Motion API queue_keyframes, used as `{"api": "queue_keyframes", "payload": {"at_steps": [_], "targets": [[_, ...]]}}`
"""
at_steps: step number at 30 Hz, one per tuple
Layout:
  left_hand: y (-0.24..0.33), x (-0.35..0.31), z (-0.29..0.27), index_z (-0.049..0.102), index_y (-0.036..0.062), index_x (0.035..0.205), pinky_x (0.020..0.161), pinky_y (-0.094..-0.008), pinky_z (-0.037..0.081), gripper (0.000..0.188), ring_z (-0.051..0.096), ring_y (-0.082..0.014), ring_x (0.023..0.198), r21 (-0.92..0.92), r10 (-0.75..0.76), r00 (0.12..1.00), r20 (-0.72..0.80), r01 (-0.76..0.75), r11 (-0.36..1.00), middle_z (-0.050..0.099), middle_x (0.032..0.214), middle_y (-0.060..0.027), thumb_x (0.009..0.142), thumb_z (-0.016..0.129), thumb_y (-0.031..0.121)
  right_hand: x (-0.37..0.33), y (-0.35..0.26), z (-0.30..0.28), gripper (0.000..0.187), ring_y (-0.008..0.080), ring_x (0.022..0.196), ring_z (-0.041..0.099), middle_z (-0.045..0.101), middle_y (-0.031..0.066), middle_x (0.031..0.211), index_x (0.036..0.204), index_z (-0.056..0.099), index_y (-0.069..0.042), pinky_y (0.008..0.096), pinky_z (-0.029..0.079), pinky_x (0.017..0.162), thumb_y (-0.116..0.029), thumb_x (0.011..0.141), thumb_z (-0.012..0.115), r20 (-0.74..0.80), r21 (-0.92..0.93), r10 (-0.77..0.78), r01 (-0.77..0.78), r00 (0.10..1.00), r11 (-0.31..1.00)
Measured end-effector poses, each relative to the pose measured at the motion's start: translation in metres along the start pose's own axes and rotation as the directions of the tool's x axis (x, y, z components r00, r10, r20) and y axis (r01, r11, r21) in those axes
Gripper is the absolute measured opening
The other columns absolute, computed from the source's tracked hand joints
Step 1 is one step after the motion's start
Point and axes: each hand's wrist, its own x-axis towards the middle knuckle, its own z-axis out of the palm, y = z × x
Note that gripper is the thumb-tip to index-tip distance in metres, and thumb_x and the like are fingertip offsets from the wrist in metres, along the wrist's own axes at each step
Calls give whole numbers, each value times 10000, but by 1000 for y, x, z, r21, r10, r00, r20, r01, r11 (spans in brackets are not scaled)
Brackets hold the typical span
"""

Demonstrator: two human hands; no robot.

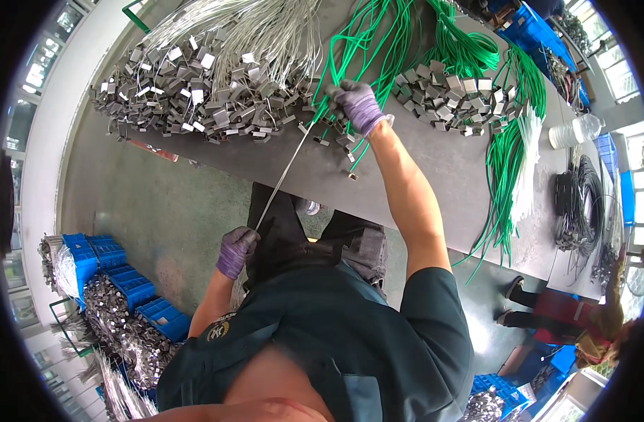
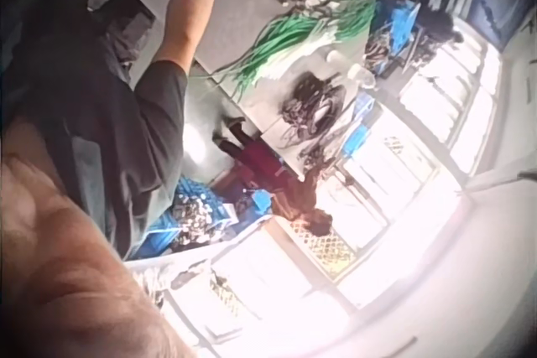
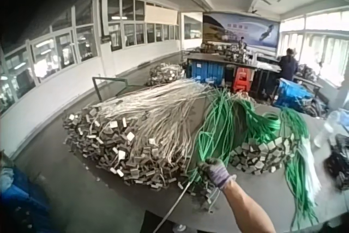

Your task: The recorder is seen organizing and grouping bundles of green electrical cables with white connectors on a large worktable.

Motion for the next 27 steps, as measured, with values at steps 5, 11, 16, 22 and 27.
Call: {"api": "queue_keyframes", "payload": {"at_steps": [5, 11, 16, 22, 27], "targets": [[10, -1, 2, 603, 51, 780, 413, -206, 280, 145, 367, -47, 447, -52, -101, 993, -53, 98, 994, 450, 555, 32, 869, 584, 165, -24, 18, 33, 153, 77, 393, 453, 531, -1, 580, 773, 569, -51, 209, 328, 359, -180, 827, 632, -48, 4, 74, -74, 996, 997], [17, 8, 6, 604, 60, 753, 410, -204, 285, 145, 378, -45, 446, -9, -9, 997, -75, 9, 1000, 448, 536, 34, 864, 593, 153, -59, 47, 79, 169, 78, 426, 472, 526, 13, 573, 740, 533, -46, 209, 332, 390, -147, 815, 646, 197, 11, 142, -147, 970, 989], [35, 15, 12, 601, 72, 709, 433, -212, 306, 163, 397, -44, 457, -29, -128, 987, -92, 126, 992, 456, 524, 41, 855, 607, 145, -20, 67, 62, 171, 70, 453, 451, 507, -22, 555, 741, 570, -50, 237, 363, 424, -175, 831, 644, 85, 267, -334, 302, 939, 915], [39, 25, 7, 609, 66, 752, 438, -216, 332, 151, 413, -53, 454, 28, 1, 994, -106, 2, 1000, 477, 534, 23, 868, 593, 162, -51, 51, 93, 255, 80, 442, 447, 493, -30, 520, 692, 564, -48, 265, 373, 414, -243, 839, 637, 255, -166, 119, -78, 960, 983], [16, 12, -12, 618, 46, 851, 443, -213, 372, 129, 449, -70, 464, 93, 113, 994, 7, -113, 989, 514, 582, 6, 890, 561, 155, -16, 12, 58, 214, 68, 476, 444, 518, -12, 574, 743, 597, -37, 259, 358, 418, -228, 827, 640, -74, -171, -43, 30, 996, 985]]}}
